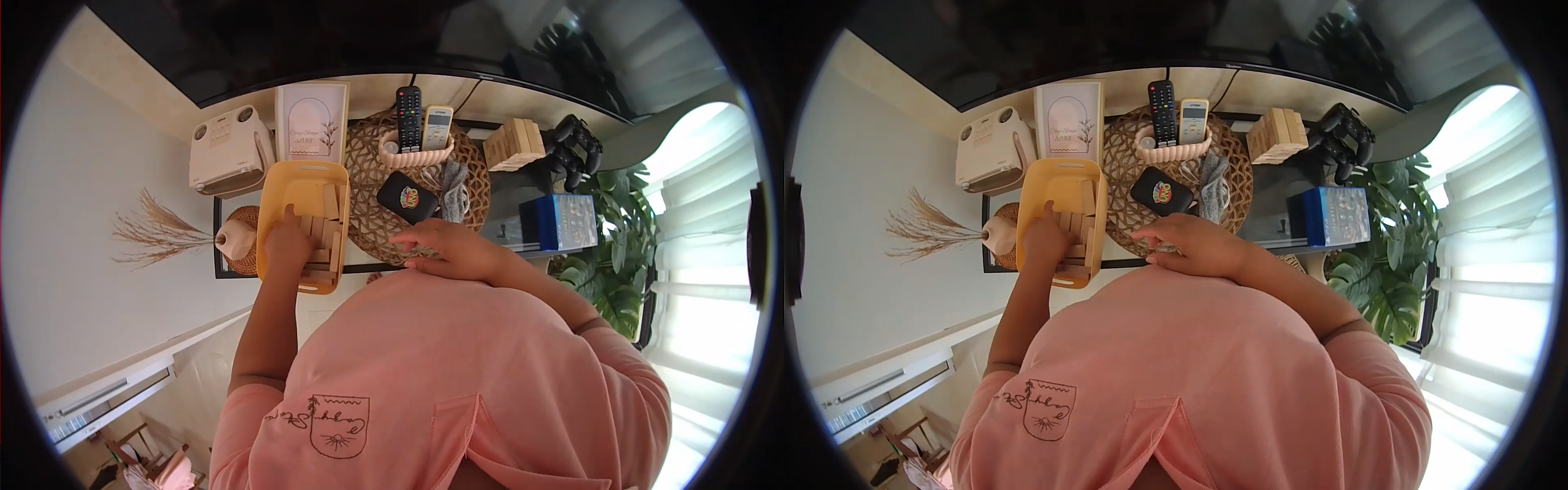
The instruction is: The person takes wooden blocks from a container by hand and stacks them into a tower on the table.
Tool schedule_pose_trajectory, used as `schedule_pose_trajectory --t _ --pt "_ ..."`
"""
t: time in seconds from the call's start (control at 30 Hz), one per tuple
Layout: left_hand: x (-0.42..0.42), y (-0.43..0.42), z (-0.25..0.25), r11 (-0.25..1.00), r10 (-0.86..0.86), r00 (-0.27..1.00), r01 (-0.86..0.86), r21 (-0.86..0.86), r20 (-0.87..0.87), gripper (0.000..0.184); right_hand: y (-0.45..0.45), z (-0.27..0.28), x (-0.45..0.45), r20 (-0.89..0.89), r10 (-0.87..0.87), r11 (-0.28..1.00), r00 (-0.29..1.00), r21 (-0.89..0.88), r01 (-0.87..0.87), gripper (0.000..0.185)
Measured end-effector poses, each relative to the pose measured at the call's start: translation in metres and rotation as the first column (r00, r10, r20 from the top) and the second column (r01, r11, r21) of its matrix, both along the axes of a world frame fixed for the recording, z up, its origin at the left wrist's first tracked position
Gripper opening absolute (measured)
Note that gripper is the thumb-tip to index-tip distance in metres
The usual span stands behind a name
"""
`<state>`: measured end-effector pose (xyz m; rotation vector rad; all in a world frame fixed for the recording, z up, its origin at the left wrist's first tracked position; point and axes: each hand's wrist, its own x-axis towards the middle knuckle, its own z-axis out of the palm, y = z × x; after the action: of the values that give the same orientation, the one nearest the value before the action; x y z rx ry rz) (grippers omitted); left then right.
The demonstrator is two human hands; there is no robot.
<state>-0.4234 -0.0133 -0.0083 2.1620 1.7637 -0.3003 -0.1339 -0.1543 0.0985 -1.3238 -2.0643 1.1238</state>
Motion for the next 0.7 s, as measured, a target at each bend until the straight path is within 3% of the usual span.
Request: schedule_pose_trajectory --t 0.07,0.17,0.23,0.33,0.47,0.57,0.7 --pt "-0.010 0.006 -0.017 0.995 -0.079 0.997 0.078 0.057 0.023 0.086 -0.001 -0.004 -0.003 0.007 -0.015 1.000 1.000 -0.007 0.015 0.042" --pt "-0.005 0.027 -0.026 0.968 -0.250 0.968 0.251 -0.028 0.031 0.071 0.000 -0.001 -0.007 0.006 -0.032 0.999 0.999 0.025 0.032 0.042" --pt "0.003 0.017 0.003 0.994 -0.059 0.993 0.069 -0.088 0.105 0.056 0.002 0.001 -0.009 -0.012 0.028 1.000 1.000 -0.002 -0.028 0.041" --pt "0.002 0.004 -0.001 0.996 -0.075 0.989 0.068 0.059 0.128 0.058 -0.002 -0.001 -0.006 -0.020 -0.017 1.000 1.000 0.003 0.018 0.038" --pt "0.002 -0.002 0.004 0.996 -0.037 0.982 0.021 0.088 0.184 0.055 -0.011 -0.002 -0.003 -0.080 -0.096 0.988 0.992 -0.130 0.085 0.038" --pt "-0.003 0.000 -0.001 0.997 -0.040 0.987 0.029 0.069 0.156 0.054 -0.011 -0.002 -0.003 -0.084 -0.088 0.993 0.993 -0.086 0.081 0.040" --pt "-0.011 -0.007 0.004 0.995 -0.021 0.954 -0.008 0.096 0.300 0.053 -0.003 -0.008 0.001 -0.050 -0.089 0.996 0.995 -0.001 0.089 0.044"
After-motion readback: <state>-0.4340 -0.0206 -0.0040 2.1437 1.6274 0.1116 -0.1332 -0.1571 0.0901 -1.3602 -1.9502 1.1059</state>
